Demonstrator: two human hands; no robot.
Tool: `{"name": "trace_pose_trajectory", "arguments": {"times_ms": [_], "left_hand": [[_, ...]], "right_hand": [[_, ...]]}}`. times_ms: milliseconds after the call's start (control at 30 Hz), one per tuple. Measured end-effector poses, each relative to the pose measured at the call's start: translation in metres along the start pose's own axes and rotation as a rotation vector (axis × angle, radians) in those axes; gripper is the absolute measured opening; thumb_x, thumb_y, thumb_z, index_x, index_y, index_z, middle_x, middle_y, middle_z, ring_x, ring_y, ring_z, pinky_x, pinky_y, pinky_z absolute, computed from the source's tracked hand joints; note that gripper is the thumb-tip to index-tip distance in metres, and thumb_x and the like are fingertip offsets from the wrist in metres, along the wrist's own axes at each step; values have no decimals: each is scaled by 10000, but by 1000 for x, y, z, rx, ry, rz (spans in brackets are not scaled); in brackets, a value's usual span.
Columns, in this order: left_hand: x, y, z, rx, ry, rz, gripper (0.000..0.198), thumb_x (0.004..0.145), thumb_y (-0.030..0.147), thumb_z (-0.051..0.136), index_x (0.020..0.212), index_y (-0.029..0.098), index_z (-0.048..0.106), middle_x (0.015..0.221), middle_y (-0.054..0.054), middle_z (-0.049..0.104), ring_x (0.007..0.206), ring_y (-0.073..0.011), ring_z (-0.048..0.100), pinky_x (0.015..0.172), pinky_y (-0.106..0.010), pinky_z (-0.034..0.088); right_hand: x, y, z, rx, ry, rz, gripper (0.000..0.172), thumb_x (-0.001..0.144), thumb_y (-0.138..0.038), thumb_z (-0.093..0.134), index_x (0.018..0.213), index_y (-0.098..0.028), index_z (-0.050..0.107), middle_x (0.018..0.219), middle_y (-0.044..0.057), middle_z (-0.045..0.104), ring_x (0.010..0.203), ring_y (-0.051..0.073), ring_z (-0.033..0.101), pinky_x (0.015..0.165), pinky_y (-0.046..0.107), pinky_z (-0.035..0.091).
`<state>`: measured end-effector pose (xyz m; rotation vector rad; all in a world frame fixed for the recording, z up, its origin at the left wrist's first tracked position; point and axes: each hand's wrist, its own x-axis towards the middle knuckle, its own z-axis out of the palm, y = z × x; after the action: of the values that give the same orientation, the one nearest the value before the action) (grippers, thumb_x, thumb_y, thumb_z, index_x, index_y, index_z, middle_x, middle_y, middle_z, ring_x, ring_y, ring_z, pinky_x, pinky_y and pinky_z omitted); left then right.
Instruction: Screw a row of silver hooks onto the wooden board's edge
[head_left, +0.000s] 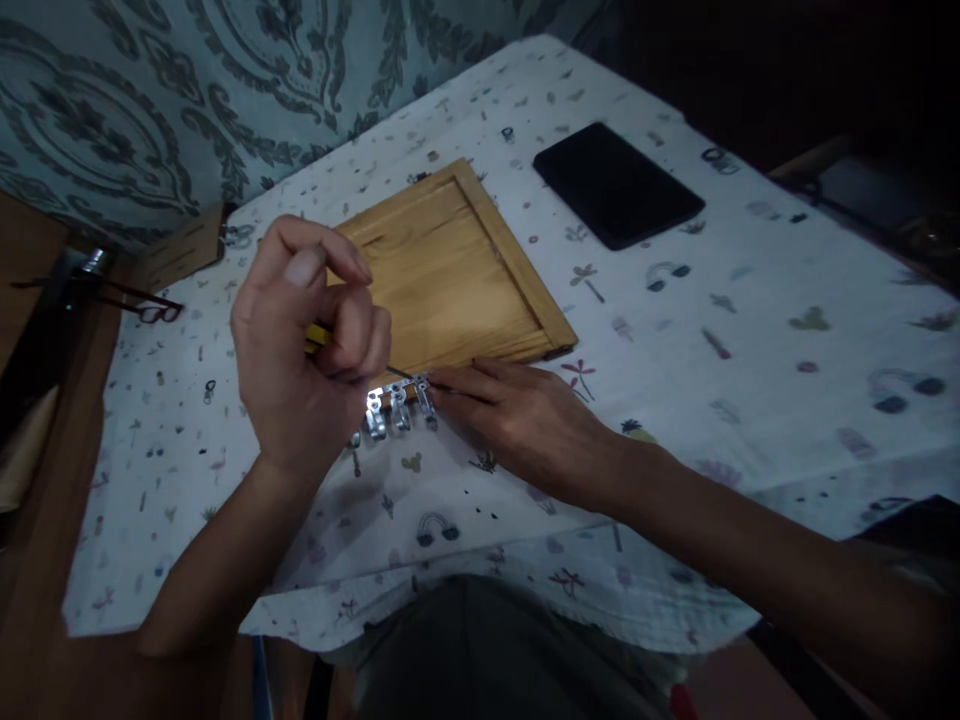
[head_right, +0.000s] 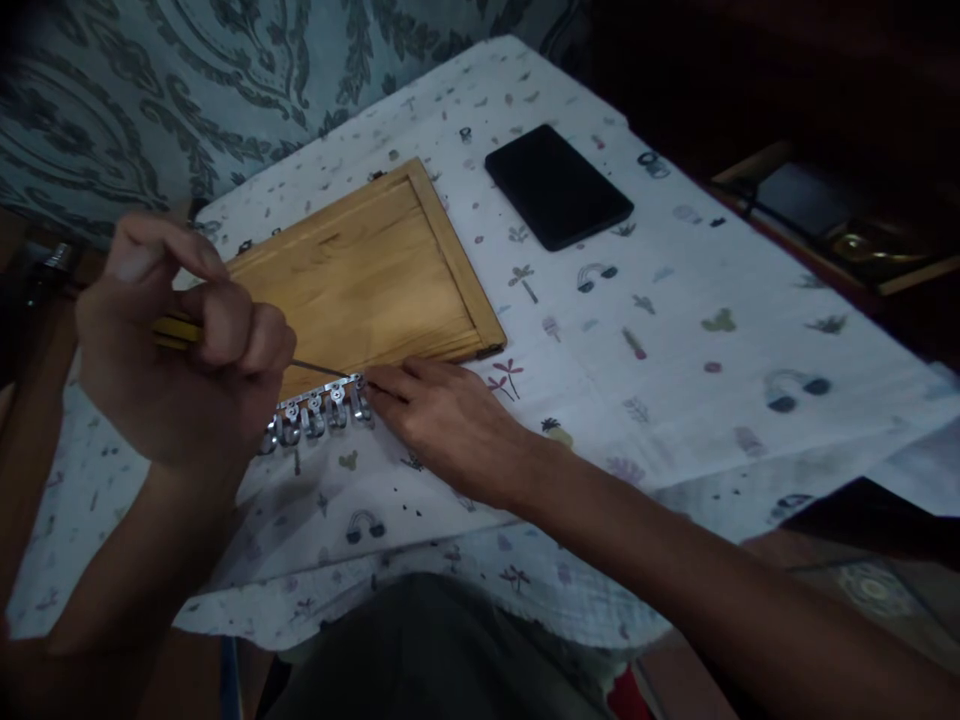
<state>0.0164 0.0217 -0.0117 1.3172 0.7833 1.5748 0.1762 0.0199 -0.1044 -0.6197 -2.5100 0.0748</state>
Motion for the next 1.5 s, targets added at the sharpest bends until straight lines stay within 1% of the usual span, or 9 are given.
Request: {"name": "trace_pose_trajectory", "arguments": {"times_ms": [367,600,700,800,867,1067,1167,1333,1500], "left_hand": [[-4,-2,3,49,63,-85,262,907,166,410,707,171,579,442,77,191,361,-45,114,354,-197,172],[-2,-4,-2,41,-75,-74,228,908,182,412,775,157,596,420,84,196,345,-43,132,359,-188,177],[1,-2,-4,118,-139,-101,169,891,188,452,837,155,608,450,52,351,384,-77,302,402,-225,290],[0,0,-3,259,-62,-86,105,885,219,529,858,173,619,639,-14,529,586,-135,495,593,-295,441],[-2,1,1,279,25,-79,113,895,246,543,824,186,608,692,-11,509,629,-132,484,645,-304,449],[-5,0,16,106,166,-74,164,890,154,501,745,179,573,515,49,298,448,-78,264,428,-224,242],[-1,-2,15,67,54,-86,168,900,192,486,755,168,569,441,85,213,369,-51,164,373,-198,155],[10,0,-1,4,-333,-210,195,888,133,411,864,151,604,467,94,178,329,-10,159,382,-136,208],[9,1,-3,65,-217,-165,87,849,150,526,862,152,612,467,64,353,400,-60,299,424,-207,272]], "right_hand": [[0,0,-1,20,-9,3,382,785,50,471,1100,-74,649,1187,109,677,902,232,620,729,358,539],[-1,0,1,5,19,1,379,794,49,455,1092,-85,648,1165,101,686,880,229,616,712,354,530],[-1,0,1,0,45,-11,336,822,17,466,1084,-83,651,1158,96,689,887,228,617,743,351,530],[0,0,0,-5,61,-18,325,830,8,464,1076,-87,653,1160,88,690,867,225,617,728,344,527],[-1,0,0,-1,68,-20,320,832,7,464,1075,-83,651,1156,88,690,877,229,615,723,345,527],[-1,0,0,24,49,-15,314,834,0,482,1095,-74,641,1171,93,681,903,237,612,740,355,532],[0,0,-1,25,27,-6,269,856,-24,495,1064,-88,652,1154,85,688,854,232,611,704,354,531],[1,-1,0,22,31,-2,305,851,-3,489,1103,-83,641,1151,87,688,901,242,617,737,363,534],[-1,-1,2,3,57,-9,277,865,-25,500,1092,-84,647,1170,84,684,905,242,624,747,371,546]]}}
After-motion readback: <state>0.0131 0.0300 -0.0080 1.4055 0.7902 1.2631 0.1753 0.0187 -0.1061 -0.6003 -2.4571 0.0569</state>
